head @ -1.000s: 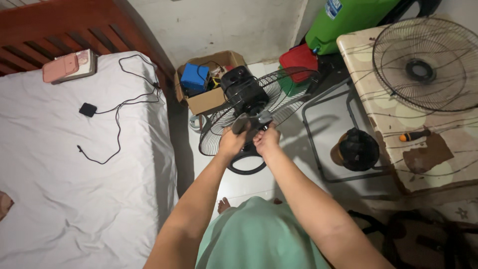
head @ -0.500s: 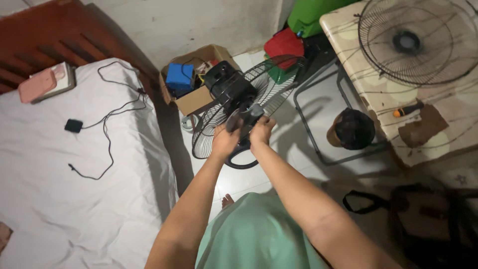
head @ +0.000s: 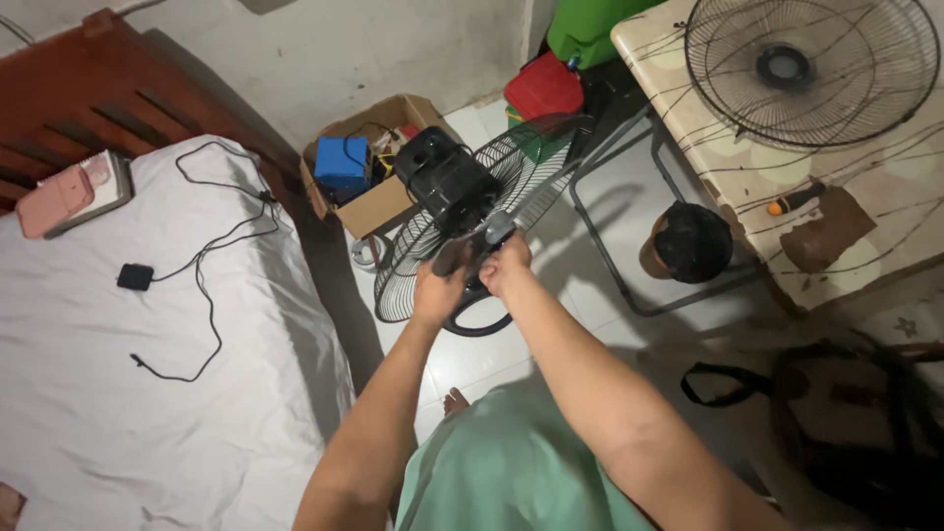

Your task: The person disassembles a black pedestal fan by removing the front grille, unscrewing the motor housing, and detaching the fan head from the stand using a screwdriver. The parts are placed on a nearby table and the floor.

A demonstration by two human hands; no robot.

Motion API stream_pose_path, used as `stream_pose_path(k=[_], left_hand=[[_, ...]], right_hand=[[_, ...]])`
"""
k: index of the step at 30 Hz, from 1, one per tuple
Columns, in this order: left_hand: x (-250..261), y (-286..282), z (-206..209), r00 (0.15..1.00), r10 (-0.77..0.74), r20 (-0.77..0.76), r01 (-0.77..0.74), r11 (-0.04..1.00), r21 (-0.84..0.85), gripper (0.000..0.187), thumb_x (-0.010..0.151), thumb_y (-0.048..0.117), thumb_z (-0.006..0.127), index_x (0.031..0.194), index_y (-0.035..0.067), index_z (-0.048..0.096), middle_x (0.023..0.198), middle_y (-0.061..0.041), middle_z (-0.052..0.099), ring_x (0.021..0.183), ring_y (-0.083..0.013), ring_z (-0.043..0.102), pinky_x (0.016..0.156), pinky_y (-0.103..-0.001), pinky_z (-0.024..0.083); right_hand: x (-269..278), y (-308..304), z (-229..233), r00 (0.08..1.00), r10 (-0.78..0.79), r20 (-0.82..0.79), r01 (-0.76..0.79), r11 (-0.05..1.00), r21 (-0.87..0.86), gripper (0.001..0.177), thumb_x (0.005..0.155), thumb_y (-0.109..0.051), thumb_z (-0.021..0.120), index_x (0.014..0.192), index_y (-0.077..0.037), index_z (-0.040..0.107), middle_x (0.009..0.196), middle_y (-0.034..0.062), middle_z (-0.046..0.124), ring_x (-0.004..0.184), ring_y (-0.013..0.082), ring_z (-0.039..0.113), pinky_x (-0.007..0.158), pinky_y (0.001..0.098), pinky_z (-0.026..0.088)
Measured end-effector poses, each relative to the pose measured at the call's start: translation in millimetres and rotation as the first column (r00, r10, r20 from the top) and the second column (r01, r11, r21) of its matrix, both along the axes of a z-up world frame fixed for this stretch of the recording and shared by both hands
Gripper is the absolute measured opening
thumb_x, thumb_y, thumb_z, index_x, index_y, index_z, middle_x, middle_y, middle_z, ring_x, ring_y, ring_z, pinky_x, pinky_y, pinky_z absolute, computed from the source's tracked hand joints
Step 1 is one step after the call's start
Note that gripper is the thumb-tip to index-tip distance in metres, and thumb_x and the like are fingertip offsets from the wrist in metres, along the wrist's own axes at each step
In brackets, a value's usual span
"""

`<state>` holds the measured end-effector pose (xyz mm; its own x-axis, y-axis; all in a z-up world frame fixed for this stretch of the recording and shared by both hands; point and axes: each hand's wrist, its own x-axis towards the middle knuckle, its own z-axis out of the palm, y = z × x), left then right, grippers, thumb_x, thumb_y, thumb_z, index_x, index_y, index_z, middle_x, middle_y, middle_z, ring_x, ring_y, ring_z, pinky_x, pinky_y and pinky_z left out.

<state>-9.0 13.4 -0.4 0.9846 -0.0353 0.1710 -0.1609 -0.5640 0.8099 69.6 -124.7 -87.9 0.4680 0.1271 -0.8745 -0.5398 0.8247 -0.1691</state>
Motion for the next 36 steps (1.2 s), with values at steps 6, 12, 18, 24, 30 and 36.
stream_pose_path(k=[6,12,18,24,30,36], left_hand=[[-1.7,-7.0,16.9,0.984,0.102,-0.148,-0.106,0.994,-0.024,0.023,0.098,0.022,0.065,0.117,0.011,0.072,0.091,-0.014,0.076,0.085,-0.0316,0.075,0.08,-0.041,0.056],[-6.0,-2.2,1.4,0.995,0.057,0.086,-0.051,0.996,-0.07,0.027,0.091,0.019,0.062,0.114,0.008,0.073,0.092,-0.015,0.076,0.085,-0.0317,0.075,0.078,-0.041,0.058],[0.1,-3.5,8.1,0.998,0.032,-0.051,-0.033,0.999,-0.038,0.019,0.098,0.021,0.065,0.111,0.009,0.072,0.085,-0.017,0.075,0.08,-0.0356,0.074,0.074,-0.044,0.056],[6.6,4.3,6.5,0.981,-0.155,0.117,0.149,0.987,0.059,0.036,0.09,0.016,0.061,0.125,0.013,0.065,0.093,-0.02,0.073,0.084,-0.0425,0.07,0.076,-0.049,0.056],[13.9,1.8,7.3,0.97,-0.215,0.112,0.203,0.973,0.111,0.026,0.099,0.02,0.061,0.125,0.015,0.065,0.101,-0.02,0.073,0.09,-0.0428,0.069,0.08,-0.049,0.055],[14.7,10.2,5.7,0.938,-0.277,0.211,0.269,0.961,0.068,0.039,0.094,0.018,0.062,0.132,0.012,0.062,0.113,-0.019,0.072,0.097,-0.0405,0.07,0.082,-0.045,0.055]], right_hand=[[-12.0,18.0,32.4,0.972,-0.187,0.144,0.222,0.929,-0.296,0.039,0.101,-0.046,0.046,0.082,-0.012,0.042,0.053,0.0027,0.035,0.035,0.0146,0.033,0.033,0.0311,0.022],[-14.6,32.0,19.1,0.942,-0.257,0.215,0.334,0.774,-0.539,0.024,0.097,-0.032,0.047,0.102,-0.008,0.048,0.064,0.0124,0.051,0.041,0.0245,0.045,0.036,0.0398,0.033],[-4.7,37.5,-36.1,0.926,-0.205,0.317,0.374,0.393,-0.84,0.033,0.098,-0.032,0.052,0.108,-0.002,0.063,0.103,0.0166,0.071,0.092,0.0278,0.067,0.081,0.0373,0.052],[-4.9,18.6,-43.3,0.998,-0.047,0.037,0.053,0.408,-0.911,0.048,0.098,-0.043,0.05,0.117,-0.001,0.063,0.113,0.0217,0.065,0.101,0.0374,0.062,0.092,0.046,0.048],[-4.5,2.6,-17.4,0.995,-0.095,0.014,0.075,0.686,-0.724,0.05,0.095,-0.045,0.043,0.095,-0.002,0.068,0.076,0.0154,0.068,0.049,0.0275,0.059,0.043,0.042,0.044],[6.2,-3.0,-25.0,0.993,-0.105,0.045,0.113,0.866,-0.487,0.049,0.099,-0.048,0.045,0.072,-0.008,0.051,0.05,0.0055,0.043,0.036,0.0192,0.041,0.032,0.0362,0.028]])
